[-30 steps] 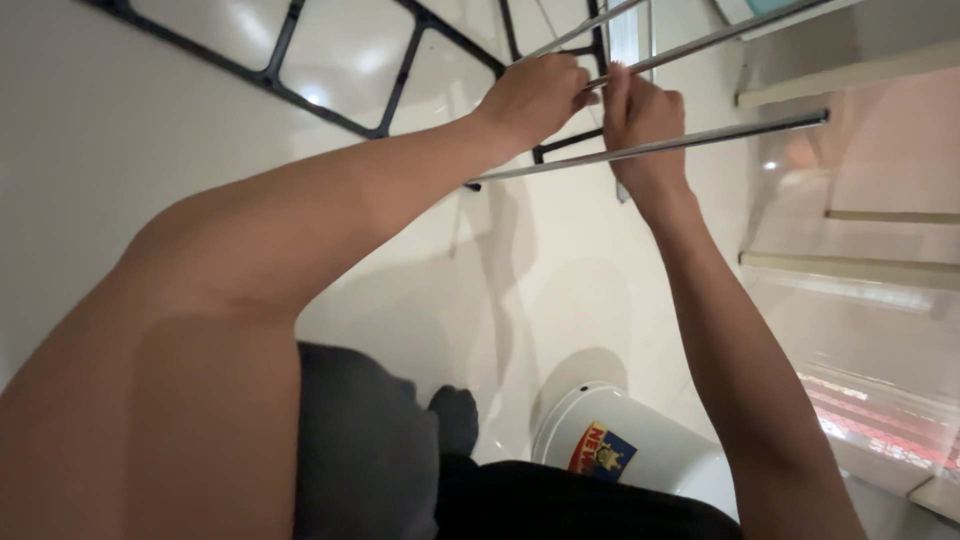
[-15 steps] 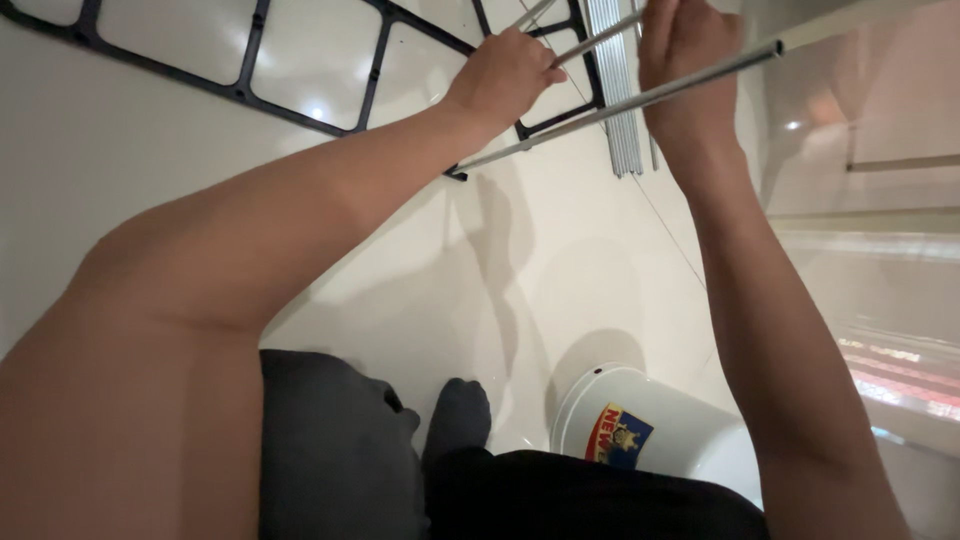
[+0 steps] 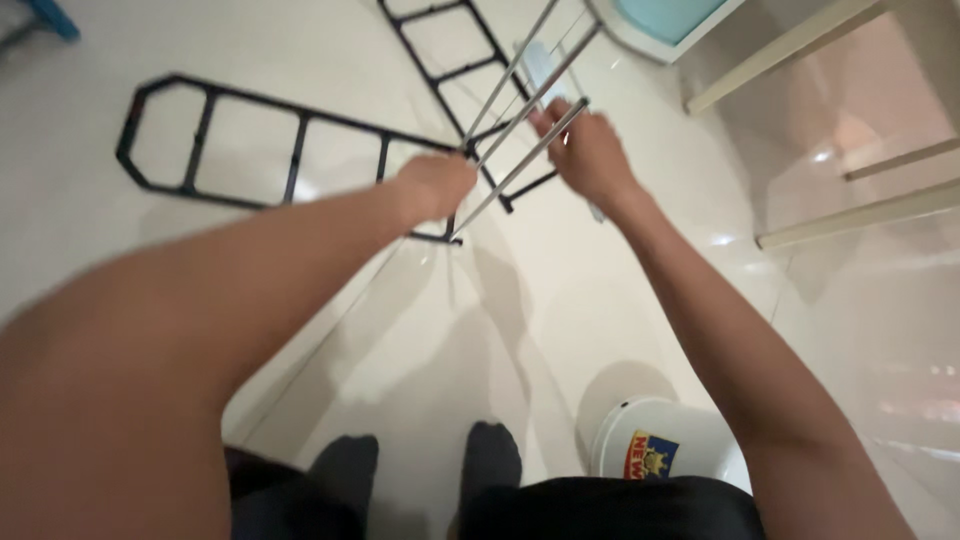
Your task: The person assembles a metal shoe rack by inserting vertical poles into black side frames and then attaching horizontal bars to form shelves. The person works on a tiled floor, connecting the components by hand without tools.
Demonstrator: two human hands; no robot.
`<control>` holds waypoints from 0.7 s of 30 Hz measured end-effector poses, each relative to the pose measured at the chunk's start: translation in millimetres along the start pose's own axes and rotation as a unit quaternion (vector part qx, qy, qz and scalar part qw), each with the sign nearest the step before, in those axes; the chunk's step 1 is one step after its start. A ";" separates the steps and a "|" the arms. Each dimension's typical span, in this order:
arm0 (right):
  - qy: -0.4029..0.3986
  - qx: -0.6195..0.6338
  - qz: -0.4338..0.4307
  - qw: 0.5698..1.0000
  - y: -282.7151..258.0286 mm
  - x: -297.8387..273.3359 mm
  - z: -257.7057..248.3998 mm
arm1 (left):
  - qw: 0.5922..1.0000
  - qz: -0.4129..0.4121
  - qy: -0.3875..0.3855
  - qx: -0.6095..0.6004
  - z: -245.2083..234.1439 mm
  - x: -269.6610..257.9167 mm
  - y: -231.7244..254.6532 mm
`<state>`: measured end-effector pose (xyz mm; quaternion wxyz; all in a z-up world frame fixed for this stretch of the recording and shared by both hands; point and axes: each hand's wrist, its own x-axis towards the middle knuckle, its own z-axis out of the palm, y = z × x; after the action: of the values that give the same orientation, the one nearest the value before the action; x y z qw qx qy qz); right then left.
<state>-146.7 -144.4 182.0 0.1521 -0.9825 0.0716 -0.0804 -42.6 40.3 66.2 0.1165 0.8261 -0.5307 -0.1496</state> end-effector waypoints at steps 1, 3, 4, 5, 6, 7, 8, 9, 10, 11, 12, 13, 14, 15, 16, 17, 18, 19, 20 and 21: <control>-0.011 0.033 -0.004 0.999 -0.6 -8.3 -5.1 | 0.999 -0.005 -0.033 -0.014 2.7 -6.9 6.2; -0.035 0.108 -0.015 0.993 -4.4 -20.2 -10.3 | 0.998 0.000 -0.029 -0.051 7.8 -22.7 14.7; -0.061 0.082 -0.004 0.995 -5.4 -25.9 -12.5 | 0.997 -0.004 -0.012 -0.071 12.5 -28.1 19.5; -0.087 0.056 0.006 0.995 -6.7 -29.2 -15.8 | 0.996 -0.008 0.005 -0.091 14.5 -31.1 21.8; -0.119 0.029 0.017 0.992 -9.3 -30.8 -22.5 | 0.993 -0.013 0.020 -0.116 15.0 -34.8 25.6; -0.121 0.028 -0.013 0.992 -13.7 -33.5 -28.2 | 0.990 -0.024 0.027 -0.138 14.9 -36.3 31.7; -0.116 0.027 -0.045 0.992 -18.5 -35.5 -33.2 | 0.987 -0.032 0.039 -0.153 13.0 -35.1 35.0; -0.111 0.025 -0.077 0.991 -23.6 -38.2 -38.5 | 0.984 -0.041 0.050 -0.168 12.7 -36.2 38.2; -0.122 0.010 -0.060 0.991 -29.5 -37.0 -44.3 | 0.982 -0.046 0.063 -0.175 8.8 -33.9 38.8; -0.133 -0.005 -0.044 0.990 -36.7 -37.1 -47.9 | 0.979 -0.052 0.076 -0.181 6.3 -33.4 39.3; -0.144 -0.020 -0.025 0.989 -43.7 -38.7 -50.9 | 0.976 -0.056 0.089 -0.188 5.8 -33.7 40.6; -0.128 0.002 -0.018 0.992 -49.6 -38.9 -53.3 | 0.977 -0.051 0.093 -0.184 4.2 -31.8 40.3; -0.116 0.029 -0.009 0.993 -54.4 -40.8 -52.1 | 0.978 -0.050 0.093 -0.181 5.8 -32.5 40.0; -0.104 0.055 -0.001 0.993 -56.7 -40.0 -52.3 | 0.978 -0.048 0.093 -0.178 6.3 -30.7 39.2; -0.107 0.043 -0.001 0.993 -58.7 -39.8 -51.6 | 0.981 -0.048 0.088 -0.166 7.4 -30.8 38.5; -0.109 0.031 0.000 0.994 -60.0 -39.0 -49.8 | 0.984 -0.048 0.082 -0.153 8.3 -30.1 38.2; -0.112 0.019 0.001 0.993 -59.6 -37.8 -47.3 | 0.986 -0.048 0.077 -0.142 9.5 -29.0 37.2; -0.107 0.003 -0.003 0.994 -58.5 -37.0 -43.9 | 0.984 -0.041 0.091 -0.145 11.1 -29.9 35.0; -0.102 -0.015 -0.007 0.995 -56.5 -35.8 -41.9 | 0.982 -0.032 0.108 -0.150 10.8 -28.1 34.2; -0.097 -0.033 -0.011 0.995 -54.5 -34.2 -39.1 | 0.980 -0.024 0.124 -0.154 9.2 -25.5 32.1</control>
<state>-180.9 -98.6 231.0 0.1254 -0.9908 0.0487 0.0164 -83.0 50.1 72.0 0.3037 0.8227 -0.4629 -0.1287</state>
